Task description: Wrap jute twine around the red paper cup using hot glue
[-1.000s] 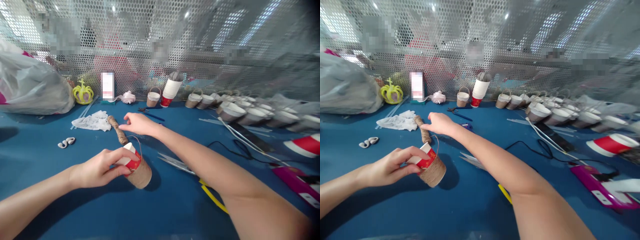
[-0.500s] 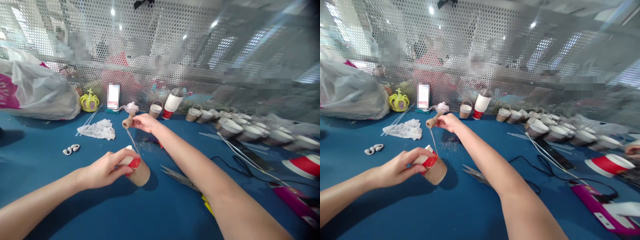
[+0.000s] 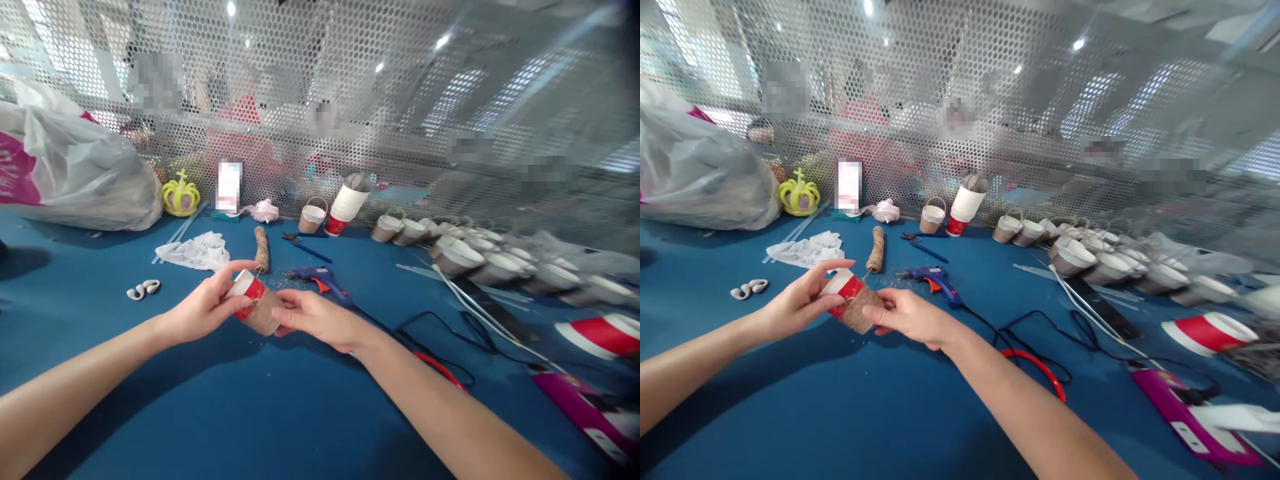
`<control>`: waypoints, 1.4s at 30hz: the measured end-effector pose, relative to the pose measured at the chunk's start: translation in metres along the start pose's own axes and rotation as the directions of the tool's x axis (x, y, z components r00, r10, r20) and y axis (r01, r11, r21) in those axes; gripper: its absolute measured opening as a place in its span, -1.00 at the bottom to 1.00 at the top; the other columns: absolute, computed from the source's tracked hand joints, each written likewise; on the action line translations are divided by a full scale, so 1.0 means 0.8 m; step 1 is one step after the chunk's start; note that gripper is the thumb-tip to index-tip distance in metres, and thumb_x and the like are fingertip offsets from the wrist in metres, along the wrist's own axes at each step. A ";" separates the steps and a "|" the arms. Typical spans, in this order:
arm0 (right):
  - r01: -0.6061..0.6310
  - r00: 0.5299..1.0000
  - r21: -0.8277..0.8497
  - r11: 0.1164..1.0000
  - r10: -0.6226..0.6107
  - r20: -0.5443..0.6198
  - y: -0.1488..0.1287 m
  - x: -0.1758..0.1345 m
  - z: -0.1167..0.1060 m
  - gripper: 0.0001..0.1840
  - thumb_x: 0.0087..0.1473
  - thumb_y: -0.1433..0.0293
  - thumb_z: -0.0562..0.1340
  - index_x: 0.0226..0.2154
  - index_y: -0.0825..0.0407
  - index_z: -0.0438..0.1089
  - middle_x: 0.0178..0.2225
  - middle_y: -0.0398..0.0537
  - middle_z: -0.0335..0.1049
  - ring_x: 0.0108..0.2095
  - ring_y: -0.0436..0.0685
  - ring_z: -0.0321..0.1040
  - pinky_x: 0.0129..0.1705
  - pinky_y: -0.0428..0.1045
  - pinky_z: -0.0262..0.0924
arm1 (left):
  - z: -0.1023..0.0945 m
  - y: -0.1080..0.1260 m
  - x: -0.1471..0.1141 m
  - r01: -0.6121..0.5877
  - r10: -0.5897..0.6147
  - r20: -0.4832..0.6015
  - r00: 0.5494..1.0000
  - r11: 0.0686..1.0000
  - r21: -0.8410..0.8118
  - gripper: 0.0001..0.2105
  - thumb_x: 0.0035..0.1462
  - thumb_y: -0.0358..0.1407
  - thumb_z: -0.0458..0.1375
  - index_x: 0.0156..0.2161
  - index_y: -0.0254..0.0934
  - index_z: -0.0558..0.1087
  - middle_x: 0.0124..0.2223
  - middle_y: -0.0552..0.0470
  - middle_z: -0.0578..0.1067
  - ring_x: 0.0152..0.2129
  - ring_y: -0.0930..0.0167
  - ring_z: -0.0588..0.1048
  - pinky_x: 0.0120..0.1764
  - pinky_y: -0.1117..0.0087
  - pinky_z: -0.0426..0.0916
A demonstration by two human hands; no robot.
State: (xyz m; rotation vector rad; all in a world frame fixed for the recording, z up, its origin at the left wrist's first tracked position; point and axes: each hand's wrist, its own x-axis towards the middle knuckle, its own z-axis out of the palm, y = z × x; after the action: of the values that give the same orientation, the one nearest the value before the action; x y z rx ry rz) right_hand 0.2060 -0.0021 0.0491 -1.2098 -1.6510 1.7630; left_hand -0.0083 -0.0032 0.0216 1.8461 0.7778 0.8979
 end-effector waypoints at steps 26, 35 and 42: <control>0.150 0.943 -0.141 0.979 -0.184 -0.276 0.038 -0.002 0.036 -0.54 -0.11 0.13 0.29 -0.23 0.09 0.29 -0.25 0.06 0.42 -0.24 0.14 0.36 -0.17 0.08 0.24 | 0.054 -0.019 0.000 0.268 -0.290 0.108 0.951 0.594 -0.759 -0.46 -0.11 -0.12 0.32 -0.08 -0.46 0.37 -0.07 -0.25 0.48 -0.11 0.20 0.43 0.01 0.19 0.21; -0.201 0.908 -0.729 0.654 -0.155 -0.389 0.004 -0.084 -0.027 -0.66 0.02 0.19 0.16 -0.22 0.07 0.40 -0.33 -0.01 0.48 -0.34 0.11 0.42 -0.28 0.00 0.30 | 0.039 -0.023 0.002 0.298 -0.416 0.070 0.906 0.513 -0.805 -0.57 -0.12 -0.17 0.32 -0.17 -0.43 0.44 -0.26 -0.16 0.55 -0.31 0.29 0.51 -0.15 0.27 0.35; -0.445 0.868 -0.878 0.179 -0.154 -0.471 0.085 -0.164 -0.056 -0.56 -0.12 0.59 0.08 -0.15 0.08 0.42 -0.22 0.08 0.44 -0.22 0.19 0.44 -0.21 0.03 0.34 | 0.033 -0.023 0.008 0.318 -0.432 0.143 0.890 0.365 -0.875 -0.55 -0.13 -0.07 0.30 -0.23 -0.43 0.46 -0.37 -0.16 0.57 -0.42 0.34 0.53 -0.25 0.36 0.41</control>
State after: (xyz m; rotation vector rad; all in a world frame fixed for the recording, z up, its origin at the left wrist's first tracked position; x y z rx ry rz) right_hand 0.3275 -0.0948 0.0273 -2.1510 -2.3968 0.0187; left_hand 0.0148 -0.0031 -0.0021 0.6160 0.5690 0.8510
